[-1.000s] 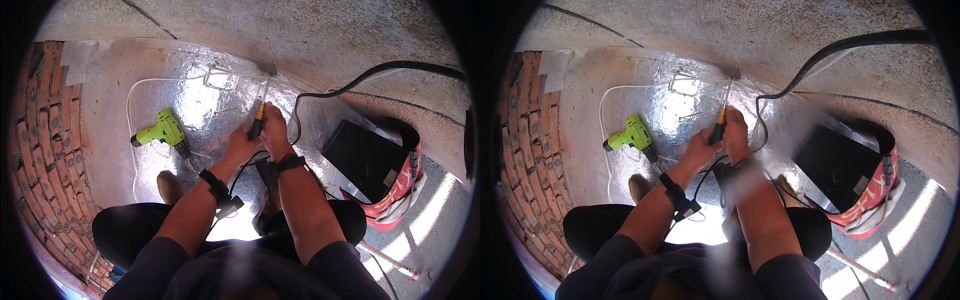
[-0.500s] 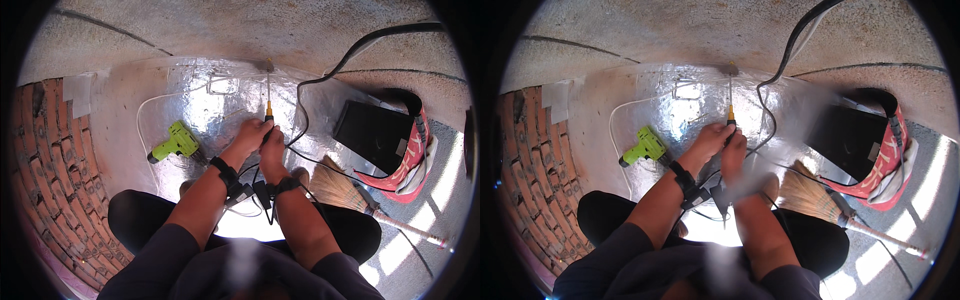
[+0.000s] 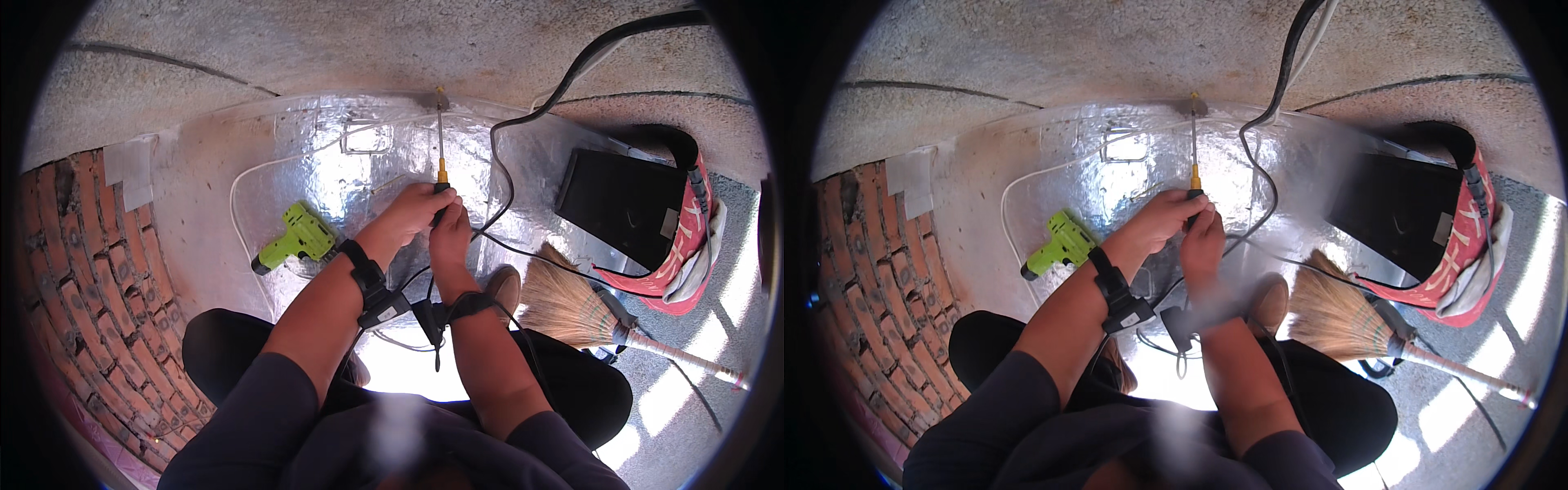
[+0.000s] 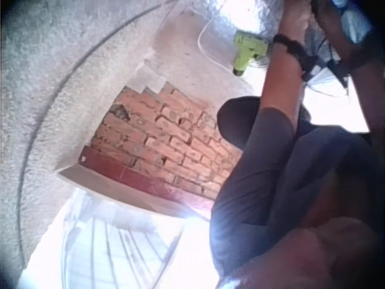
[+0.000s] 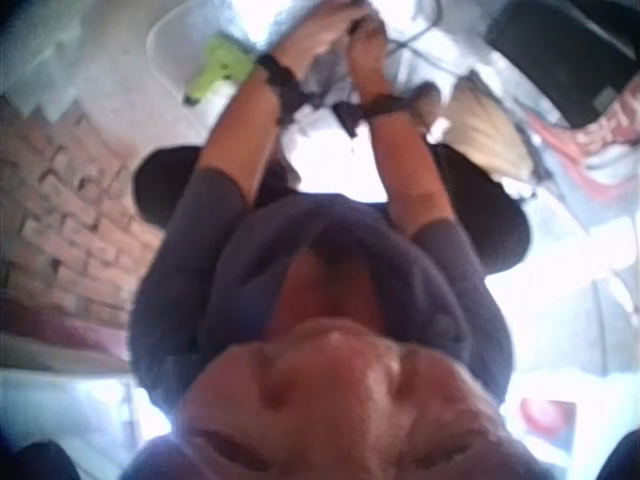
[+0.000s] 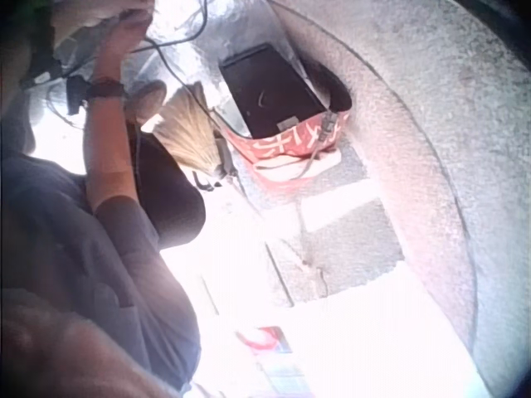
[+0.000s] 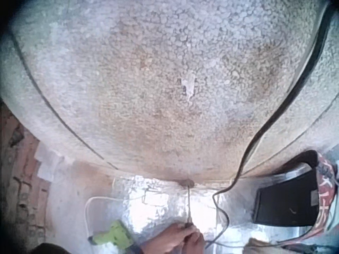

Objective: The person selects yellow plastic wall anchors from a drawer, walks outside, and returns to a room with a brick wall. They use a power drill to create holes in the wall and then insert the anchors using a screwdriver.

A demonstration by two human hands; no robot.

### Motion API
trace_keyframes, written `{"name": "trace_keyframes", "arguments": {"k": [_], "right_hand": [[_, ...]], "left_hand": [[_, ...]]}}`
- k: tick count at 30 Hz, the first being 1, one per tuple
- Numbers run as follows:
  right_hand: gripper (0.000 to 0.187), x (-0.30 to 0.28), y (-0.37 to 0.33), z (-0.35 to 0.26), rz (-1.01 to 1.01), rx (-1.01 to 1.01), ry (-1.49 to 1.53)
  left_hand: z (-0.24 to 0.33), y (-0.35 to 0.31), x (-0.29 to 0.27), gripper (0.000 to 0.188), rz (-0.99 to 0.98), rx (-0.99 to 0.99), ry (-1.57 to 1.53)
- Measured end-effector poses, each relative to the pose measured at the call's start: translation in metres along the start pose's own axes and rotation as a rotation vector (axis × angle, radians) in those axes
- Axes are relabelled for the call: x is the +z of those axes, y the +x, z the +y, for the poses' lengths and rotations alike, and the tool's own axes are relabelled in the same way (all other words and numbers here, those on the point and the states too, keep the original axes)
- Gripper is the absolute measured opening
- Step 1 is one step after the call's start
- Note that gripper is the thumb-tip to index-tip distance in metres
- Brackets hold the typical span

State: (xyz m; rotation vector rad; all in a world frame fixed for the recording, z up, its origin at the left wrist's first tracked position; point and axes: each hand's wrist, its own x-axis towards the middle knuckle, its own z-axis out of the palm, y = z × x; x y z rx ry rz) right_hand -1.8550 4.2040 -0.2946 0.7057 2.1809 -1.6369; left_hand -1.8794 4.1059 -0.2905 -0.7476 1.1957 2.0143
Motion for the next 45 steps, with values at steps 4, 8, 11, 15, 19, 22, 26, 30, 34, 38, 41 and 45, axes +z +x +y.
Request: {"name": "trace_keyframes", "arguments": {"k": [4, 8, 11, 15, 19, 22, 26, 30, 34, 38, 41, 45], "right_hand": [[0.048, -0.015, 0.027, 0.062, -0.227, 0.059, -0.063], [0.05, -0.027, 0.028, 0.046, -0.535, 0.492, 0.609], [0.05, -0.025, 0.014, 0.012, -0.481, 0.494, 0.66], [0.044, -0.004, -0.011, -0.014, 0.029, -0.004, -0.099], [0.046, -0.009, -0.008, -0.032, -0.179, 0.227, 0.144], [0.046, -0.026, 0.007, -0.009, -0.472, 0.636, 0.752], [0.047, -0.026, 0.001, -0.015, -0.424, 0.633, 0.704], [0.045, -0.007, 0.02, 0.08, -0.06, -0.127, 0.054], [0.039, -0.012, 0.034, 0.075, -0.259, -0.009, 0.103], [0.036, -0.021, 0.028, 0.029, -0.553, 0.406, 0.383], [0.041, -0.027, 0.029, 0.053, -0.393, 0.272, 0.305], [0.051, -0.01, 0.025, 0.057, 0.006, -0.151, -0.182]], "left_hand": [[0.004, -0.003, 0.0, 0.031, 0.035, -0.036, 0.042], [0.021, -0.011, -0.006, 0.031, -0.015, -0.123, 0.076], [0.021, -0.005, -0.015, 0.03, -0.086, -0.1, 0.143], [0.002, 0.009, -0.014, 0.029, -0.084, -0.033, 0.13], [-0.003, 0.003, -0.016, 0.043, -0.082, -0.072, 0.01], [0.0, 0.001, -0.016, 0.04, -0.19, -0.121, -0.07], [0.01, -0.002, -0.006, 0.035, -0.129, -0.114, -0.025], [-0.008, 0.015, -0.002, 0.035, -0.111, 0.085, 0.014], [-0.009, 0.014, -0.008, 0.034, -0.032, 0.052, 0.049], [-0.001, 0.004, -0.02, 0.03, -0.019, -0.015, 0.059], [-0.016, 0.02, -0.013, 0.028, -0.001, -0.045, 0.041], [-0.023, 0.031, -0.014, 0.029, 0.034, -0.002, 0.104]]}}
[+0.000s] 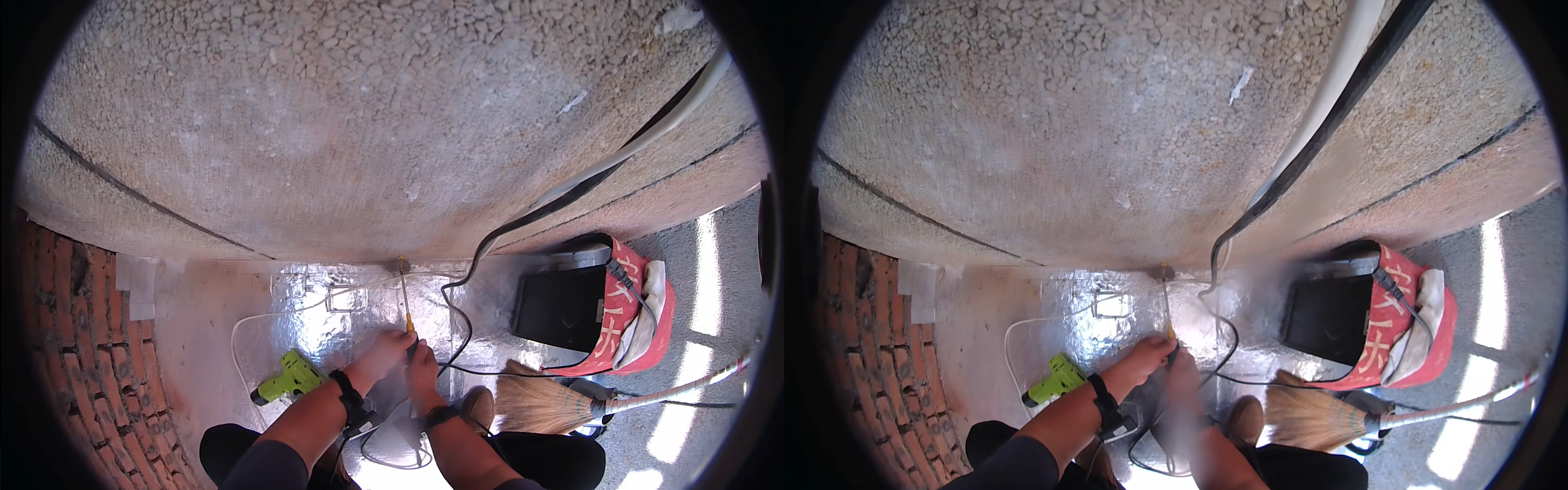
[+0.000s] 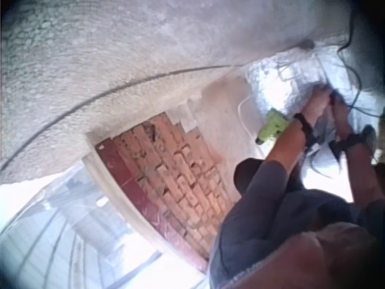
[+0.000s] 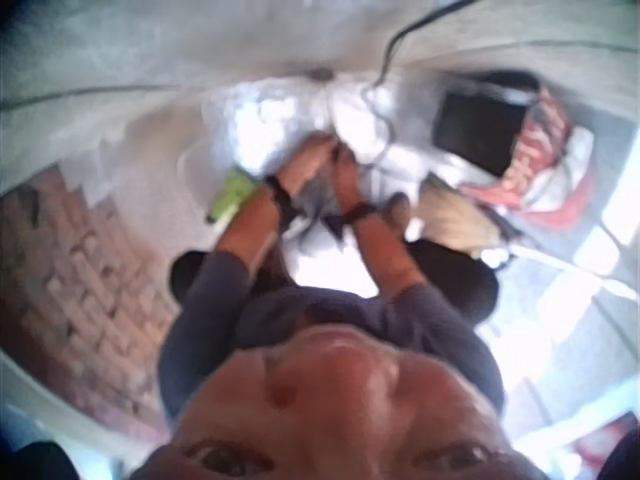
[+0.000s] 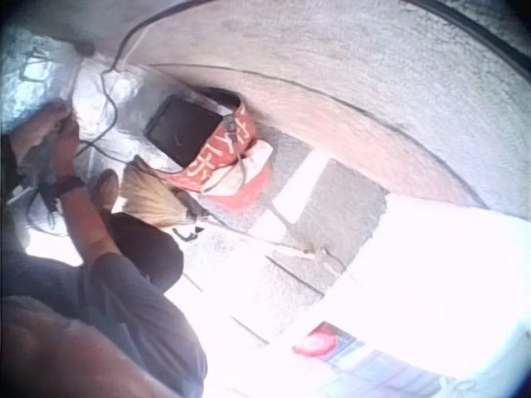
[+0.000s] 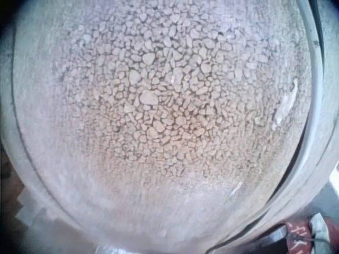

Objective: The person selects yellow plastic wall anchors from a drawer, walks outside, and returns to a room with a brick wall. They use a power drill to create holes in the wall and then insert the anchors using a screwdriver.

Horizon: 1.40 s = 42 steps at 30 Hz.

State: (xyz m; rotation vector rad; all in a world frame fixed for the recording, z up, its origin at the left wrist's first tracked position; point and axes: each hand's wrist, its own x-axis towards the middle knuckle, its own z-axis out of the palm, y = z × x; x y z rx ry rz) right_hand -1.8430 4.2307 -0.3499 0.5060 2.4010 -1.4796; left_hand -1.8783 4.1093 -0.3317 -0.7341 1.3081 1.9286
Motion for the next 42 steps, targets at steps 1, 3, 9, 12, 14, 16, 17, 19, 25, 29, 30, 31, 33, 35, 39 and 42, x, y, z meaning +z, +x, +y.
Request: {"name": "trace_keyframes", "arguments": {"k": [1, 3, 9, 12, 14, 16, 17, 19, 25, 29, 30, 31, 33, 35, 39, 42], "right_hand": [[0.054, 0.001, -0.001, -0.008, 0.092, -0.043, -0.141], [0.056, -0.007, 0.0, -0.013, -0.088, 0.023, -0.145], [0.055, -0.045, -0.014, -0.092, -0.351, -0.047, -0.058], [0.048, -0.028, -0.009, -0.056, -0.204, -0.111, -0.329], [0.041, -0.023, 0.003, -0.014, -0.126, -0.069, -0.314], [0.034, -0.02, 0.001, -0.017, -0.161, -0.119, -0.215], [0.032, -0.021, -0.001, -0.029, -0.202, -0.145, -0.17], [0.039, -0.04, -0.016, -0.108, -0.402, -0.194, -0.098], [0.042, -0.025, -0.005, -0.062, -0.112, 0.004, -0.119], [0.05, -0.006, 0.002, -0.024, 0.089, -0.345, -0.407], [0.051, -0.006, 0.004, -0.019, 0.123, -0.446, -0.512], [0.05, -0.009, 0.006, -0.013, 0.009, -0.246, -0.231], [0.049, -0.013, 0.01, -0.022, -0.227, 0.168, 0.335], [0.048, -0.02, 0.013, -0.03, -0.441, 0.592, 0.9], [0.044, -0.004, -0.002, -0.037, 0.21, -0.516, -0.262], [0.043, -0.01, 0.002, -0.045, -0.156, -0.115, 0.122]], "left_hand": [[0.007, -0.005, 0.003, 0.029, 0.026, -0.005, 0.033], [-0.003, 0.001, -0.004, 0.029, 0.004, 0.056, 0.087], [0.024, -0.023, 0.009, 0.029, -0.022, -0.024, -0.042], [0.011, -0.008, 0.01, 0.034, -0.017, 0.077, 0.01], [0.016, -0.008, 0.021, 0.044, -0.045, 0.138, 0.063], [0.014, -0.011, 0.018, 0.045, 0.004, 0.128, 0.065], [0.014, -0.011, 0.015, 0.045, 0.03, 0.126, 0.067], [0.011, -0.017, 0.003, 0.036, 0.068, 0.111, 0.006], [-0.008, 0.009, 0.008, 0.034, -0.022, 0.133, 0.02], [0.007, -0.005, 0.011, 0.035, -0.003, 0.15, 0.03], [0.01, -0.008, 0.012, 0.035, 0.011, 0.153, 0.023], [0.014, -0.013, 0.014, 0.038, 0.024, 0.122, 0.014], [0.021, -0.024, 0.011, 0.045, 0.066, 0.049, -0.008], [0.029, -0.022, 0.007, 0.044, 0.051, 0.047, 0.041], [0.015, -0.014, 0.016, 0.037, -0.005, 0.214, -0.121], [0.019, -0.015, 0.012, 0.039, -0.056, 0.183, -0.048]]}}
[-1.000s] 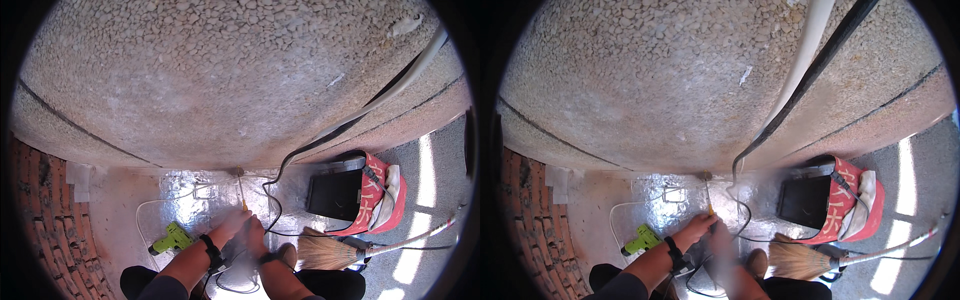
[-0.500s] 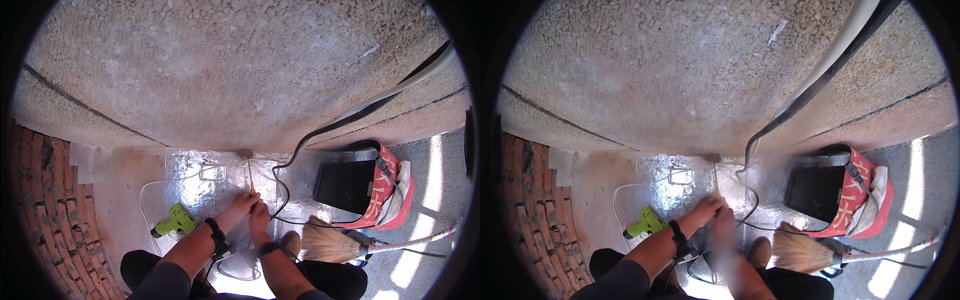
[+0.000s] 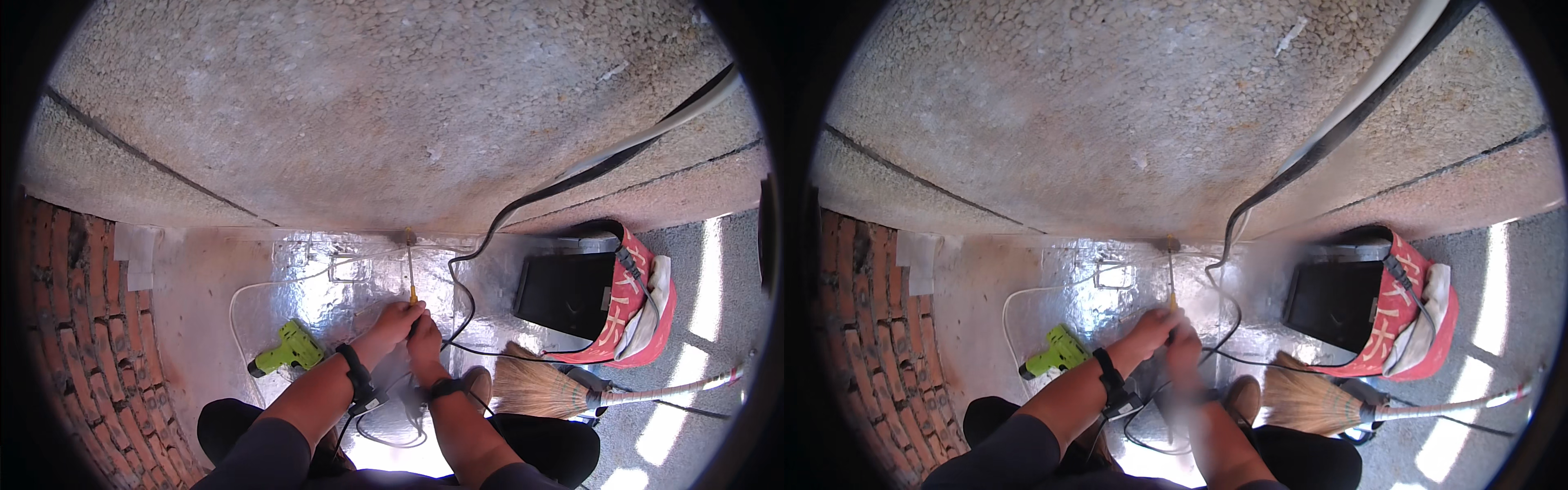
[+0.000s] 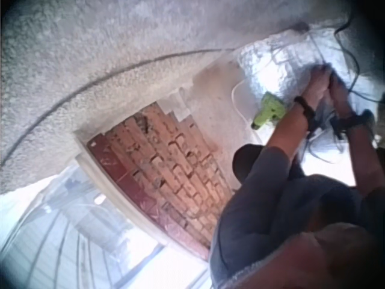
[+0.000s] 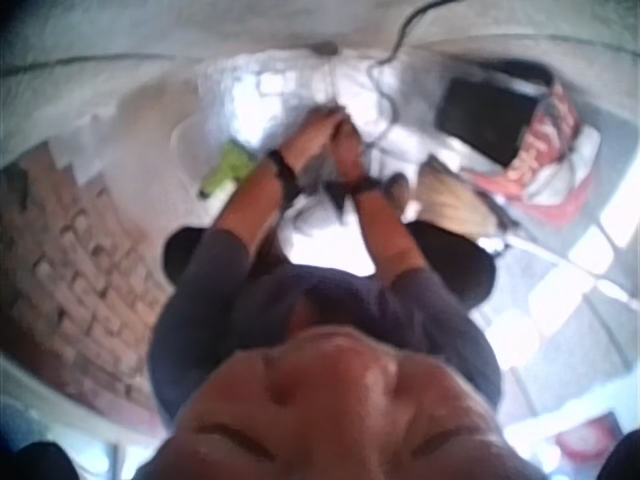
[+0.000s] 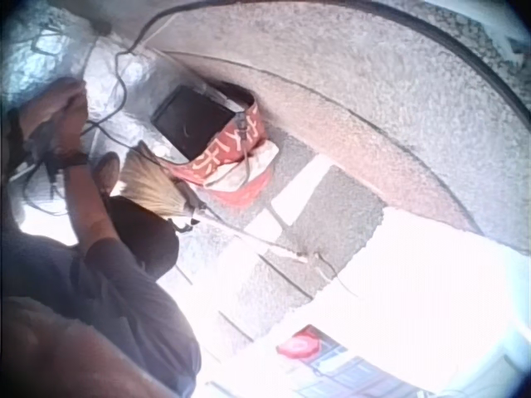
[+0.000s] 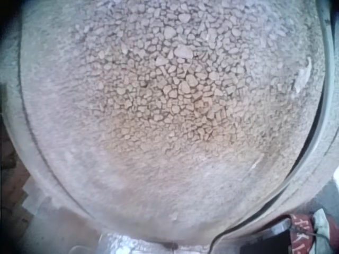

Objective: The person selects yellow plastic wall anchors from a drawer, walks outside, and returns to a room with a brick wall. They use a power drill to create holes in the wall and then insert the anchors using a screwdriver.

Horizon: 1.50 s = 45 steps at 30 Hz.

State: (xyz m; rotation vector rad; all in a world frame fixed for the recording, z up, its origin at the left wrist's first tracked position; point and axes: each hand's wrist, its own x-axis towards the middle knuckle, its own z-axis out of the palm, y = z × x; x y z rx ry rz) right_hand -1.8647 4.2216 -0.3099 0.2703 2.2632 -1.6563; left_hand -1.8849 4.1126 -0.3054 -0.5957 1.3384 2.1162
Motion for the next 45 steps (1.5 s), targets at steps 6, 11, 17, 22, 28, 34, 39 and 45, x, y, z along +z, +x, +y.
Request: {"name": "trace_keyframes", "arguments": {"k": [6, 11, 17, 22, 28, 34, 39, 45], "right_hand": [[0.048, -0.014, 0.008, -0.023, -0.383, 0.865, 1.113], [0.045, 0.01, -0.003, 0.001, 0.234, -0.127, -0.339], [0.045, -0.024, 0.008, -0.018, -0.543, 0.862, 1.236], [0.046, 0.003, -0.005, -0.007, 0.158, 0.192, -0.023], [0.043, -0.004, -0.001, 0.006, 0.057, -0.183, -0.245], [0.037, -0.01, 0.003, -0.013, -0.041, 0.412, 0.344], [0.039, 0.006, -0.003, -0.005, 0.134, -0.26, -0.477], [0.045, -0.019, 0.011, 0.008, -0.385, 0.611, 0.949]], "left_hand": [[0.022, -0.01, 0.003, 0.042, 0.126, -0.156, 0.056], [-0.006, 0.008, 0.005, 0.042, 0.12, 0.001, -0.021], [0.035, -0.012, 0.011, 0.039, 0.157, -0.187, 0.104], [-0.013, 0.016, -0.002, 0.04, 0.135, -0.036, 0.076], [0.02, 0.0, -0.001, 0.04, 0.093, -0.19, 0.149], [-0.01, 0.018, -0.005, 0.038, 0.158, -0.077, 0.057], [0.0, 0.016, 0.001, 0.039, 0.19, -0.016, 0.22], [0.025, -0.004, 0.004, 0.042, 0.181, -0.118, 0.149]]}}
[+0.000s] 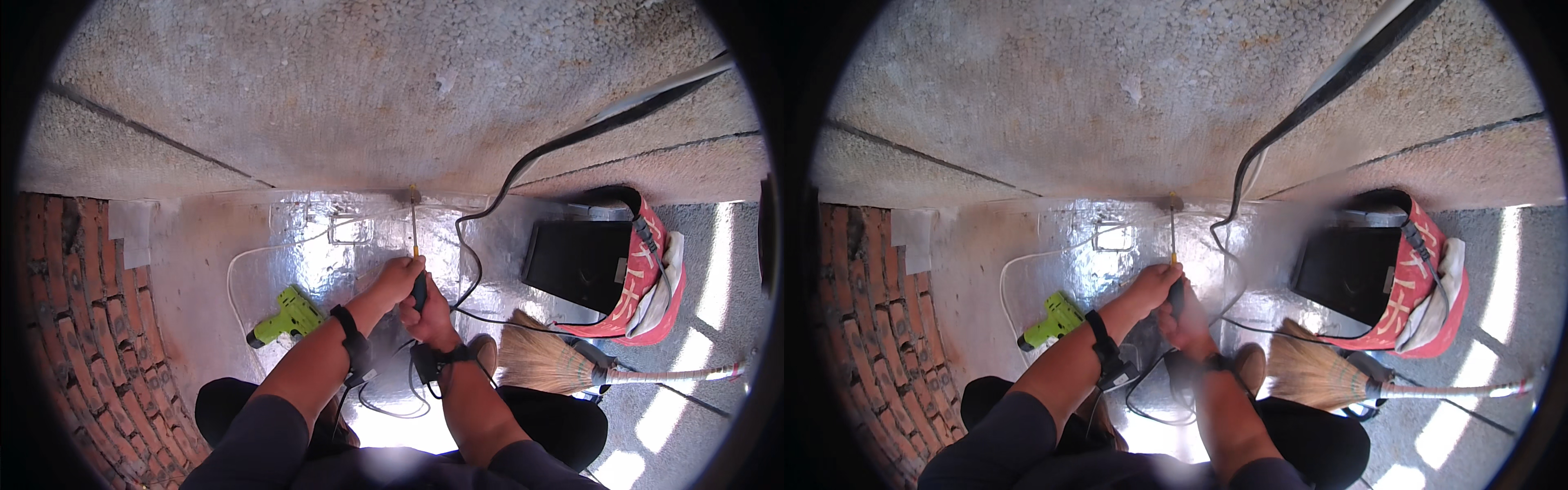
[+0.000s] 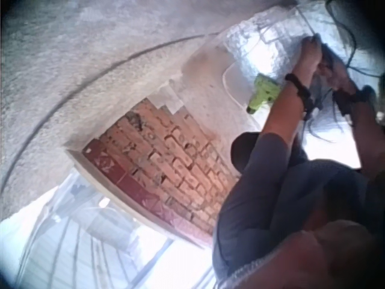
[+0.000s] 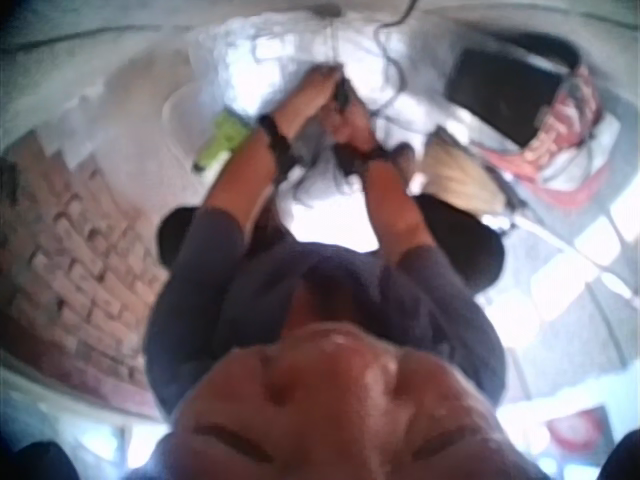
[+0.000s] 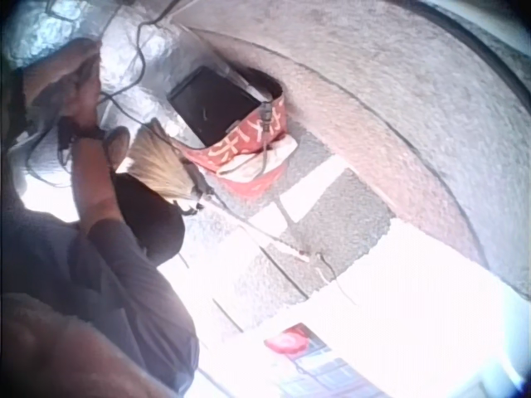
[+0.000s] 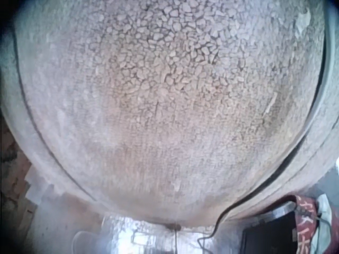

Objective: The person selects yellow plastic wall anchors from a drawer, walks outside, and returns to a room with a brick wall. They use a power drill to create holes in the wall and then insert the anchors using a screwdriver.

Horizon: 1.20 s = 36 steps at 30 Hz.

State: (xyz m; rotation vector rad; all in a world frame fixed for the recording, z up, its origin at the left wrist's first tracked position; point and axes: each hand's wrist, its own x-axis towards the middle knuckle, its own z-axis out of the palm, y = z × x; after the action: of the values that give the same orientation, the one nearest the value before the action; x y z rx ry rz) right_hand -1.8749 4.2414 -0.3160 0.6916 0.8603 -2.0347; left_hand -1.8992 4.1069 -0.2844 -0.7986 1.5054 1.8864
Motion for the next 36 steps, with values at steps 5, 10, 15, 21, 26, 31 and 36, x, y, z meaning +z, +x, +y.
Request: {"name": "trace_keyframes", "arguments": {"k": [5, 10, 15, 21, 26, 31, 36], "right_hand": [[0.048, 0.022, 0.008, 0.026, 0.591, -0.769, -1.209], [0.045, 0.023, -0.014, -0.011, -0.204, 0.161, 0.259], [0.044, -0.014, 0.01, 0.02, 0.279, -0.466, -0.769], [0.046, 0.012, 0.014, 0.025, 0.495, -0.575, -1.189], [0.046, 0.029, -0.016, -0.015, -0.076, 0.164, 0.239], [0.045, 0.037, 0.002, 0.016, 0.661, -0.598, -1.076], [0.044, -0.026, 0.021, 0.017, 0.104, -0.262, -0.318]], "left_hand": [[-0.031, 0.031, -0.001, 0.042, 0.037, 0.136, -0.02], [-0.007, 0.008, 0.001, 0.043, 0.054, 0.065, -0.087], [-0.015, 0.021, 0.004, 0.043, -0.028, 0.014, -0.203], [-0.02, 0.02, 0.008, 0.041, 0.12, 0.126, -0.061], [-0.002, 0.007, 0.001, 0.04, 0.051, 0.067, -0.172], [-0.03, 0.035, -0.006, 0.033, 0.037, 0.126, -0.071], [-0.003, 0.016, 0.005, 0.035, 0.031, 0.035, -0.002]]}}
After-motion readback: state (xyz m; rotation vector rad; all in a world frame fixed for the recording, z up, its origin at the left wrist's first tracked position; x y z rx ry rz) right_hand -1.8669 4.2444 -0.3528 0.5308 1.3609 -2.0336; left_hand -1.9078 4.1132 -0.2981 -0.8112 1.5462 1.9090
